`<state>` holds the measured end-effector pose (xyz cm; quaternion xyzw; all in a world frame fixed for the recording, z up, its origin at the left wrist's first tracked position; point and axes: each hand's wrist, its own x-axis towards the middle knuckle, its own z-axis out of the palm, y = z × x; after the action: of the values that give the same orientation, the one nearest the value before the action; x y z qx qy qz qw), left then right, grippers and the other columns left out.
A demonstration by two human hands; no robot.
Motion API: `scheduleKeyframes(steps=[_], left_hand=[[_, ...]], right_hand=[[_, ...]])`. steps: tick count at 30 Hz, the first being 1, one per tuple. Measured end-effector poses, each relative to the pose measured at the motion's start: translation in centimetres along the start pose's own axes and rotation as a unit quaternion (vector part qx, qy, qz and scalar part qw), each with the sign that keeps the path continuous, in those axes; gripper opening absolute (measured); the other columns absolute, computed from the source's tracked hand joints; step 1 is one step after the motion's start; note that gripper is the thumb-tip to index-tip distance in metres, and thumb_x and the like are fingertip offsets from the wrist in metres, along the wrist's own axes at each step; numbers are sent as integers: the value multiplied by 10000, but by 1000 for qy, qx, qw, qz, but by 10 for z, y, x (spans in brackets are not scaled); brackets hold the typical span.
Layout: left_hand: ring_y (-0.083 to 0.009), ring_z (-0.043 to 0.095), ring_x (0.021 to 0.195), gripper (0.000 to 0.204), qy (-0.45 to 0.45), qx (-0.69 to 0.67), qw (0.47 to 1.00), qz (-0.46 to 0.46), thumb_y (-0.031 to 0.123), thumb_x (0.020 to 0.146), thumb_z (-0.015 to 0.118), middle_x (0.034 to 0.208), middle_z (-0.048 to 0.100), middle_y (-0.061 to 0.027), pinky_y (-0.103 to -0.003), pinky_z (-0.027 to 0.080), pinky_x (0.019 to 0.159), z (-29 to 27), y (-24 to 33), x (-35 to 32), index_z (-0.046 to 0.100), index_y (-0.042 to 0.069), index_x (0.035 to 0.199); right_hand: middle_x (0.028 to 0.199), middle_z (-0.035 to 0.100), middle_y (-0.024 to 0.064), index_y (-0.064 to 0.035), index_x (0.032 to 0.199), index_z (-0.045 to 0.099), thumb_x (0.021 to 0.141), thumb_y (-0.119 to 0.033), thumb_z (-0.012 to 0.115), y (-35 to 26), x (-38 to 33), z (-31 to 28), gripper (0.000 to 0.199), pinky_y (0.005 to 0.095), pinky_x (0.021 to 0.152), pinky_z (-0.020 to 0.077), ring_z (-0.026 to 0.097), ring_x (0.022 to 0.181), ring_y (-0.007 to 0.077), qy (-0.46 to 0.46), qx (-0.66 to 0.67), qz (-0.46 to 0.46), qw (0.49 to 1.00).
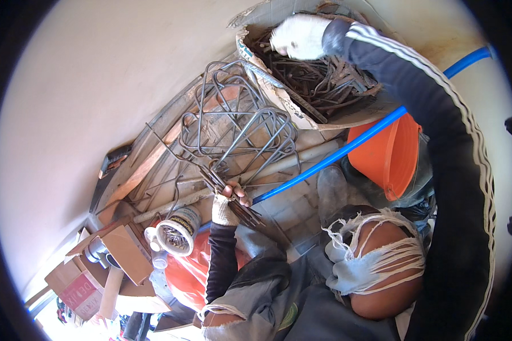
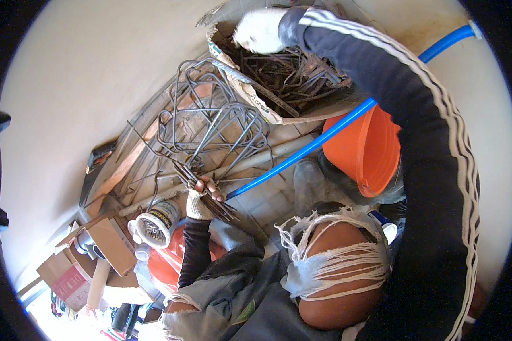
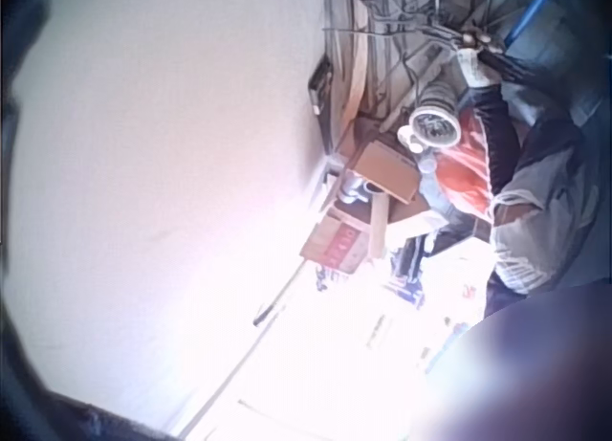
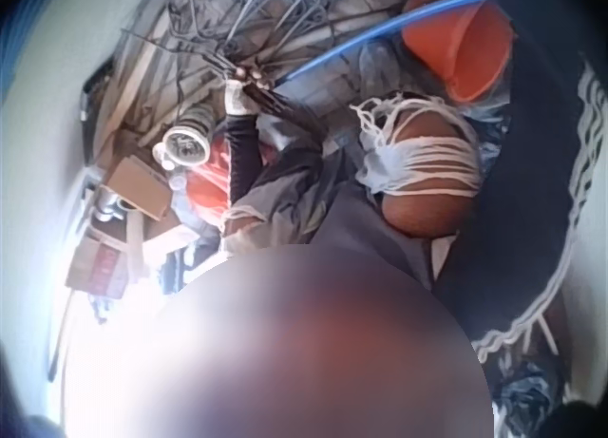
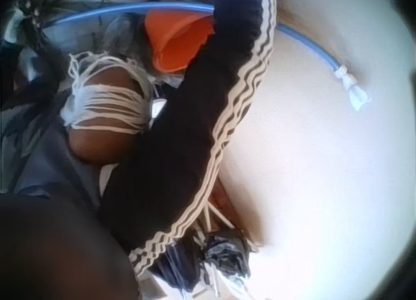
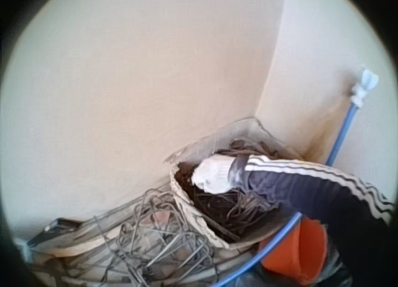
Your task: The person sorts metal rods and wires from a cardboard box, picking up individual rods and small bundles, inspecting them, and placing them into a separate pile. The person also moves a flat wooden board aside to access more rods.
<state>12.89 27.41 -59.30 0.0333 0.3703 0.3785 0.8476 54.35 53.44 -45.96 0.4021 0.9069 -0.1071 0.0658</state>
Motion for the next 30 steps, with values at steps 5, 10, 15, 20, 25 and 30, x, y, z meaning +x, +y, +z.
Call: scheduleKeyframes(steps=[5, 10, 15, 20, 25, 30], left_hand=[[-237, 576, 664, 245, -11, -7, 1000, -7, 264, 954, 652, 814, 638, -111, -405, 484, 630, 3, 2, 0, 613, 66, 1094], [-229, 569, 670, 247, -12, 1, 1000, -8, 297, 959, 642, 826, 616, -83, -401, 478, 639, 1, 0, 0, 607, 93, 1094], [-232, 565, 674, 243, -14, -21, 1000, -14, 272, 953, 649, 818, 627, -102, -409, 476, 638, 0, 0, 1, 609, 77, 1091], [-224, 565, 678, 269, -23, -13, 999, -20, 306, 938, 671, 821, 625, -79, -400, 471, 646, 2, 1, 2, 615, 104, 1106], [-219, 572, 696, 259, -28, -10, 999, -25, 300, 946, 664, 838, 622, -65, -402, 469, 655, 4, 1, 1, 620, 115, 1122], [-217, 574, 696, 279, -31, -1, 999, -19, 289, 925, 689, 839, 620, -67, -405, 464, 659, 5, 2, 0, 623, 111, 1130]], right_hand=[[903, 652, 244, -3, 900, 660, 927, -272, 518, 12, -13, -87, 305, 491, 775, 479, 589, 889, 475, 213, 64, -7, 975], [883, 677, 220, -3, 919, 685, 924, -276, 524, 0, -35, -116, 317, 453, 773, 490, 637, 843, 395, 165, 128, 103, 972], [915, 706, 205, -3, 948, 712, 874, -236, 574, -8, -58, -132, 280, 421, 791, 503, 663, 837, 349, 75, 160, 116, 977], [884, 718, 201, -20, 831, 727, 786, -200, 607, -11, -59, -106, 221, 429, 835, 533, 694, 866, 305, -98, -116, 216, 964], [1053, 644, 135, -92, 1041, 672, 791, -166, 620, -22, -30, -18, 266, 438, 848, 531, 632, 987, 317, 130, -88, 58, 986], [860, 703, 194, -28, 922, 722, 808, -216, 564, -27, 7, 37, 271, 460, 783, 549, 684, 830, 370, -61, 22, 107, 992]])
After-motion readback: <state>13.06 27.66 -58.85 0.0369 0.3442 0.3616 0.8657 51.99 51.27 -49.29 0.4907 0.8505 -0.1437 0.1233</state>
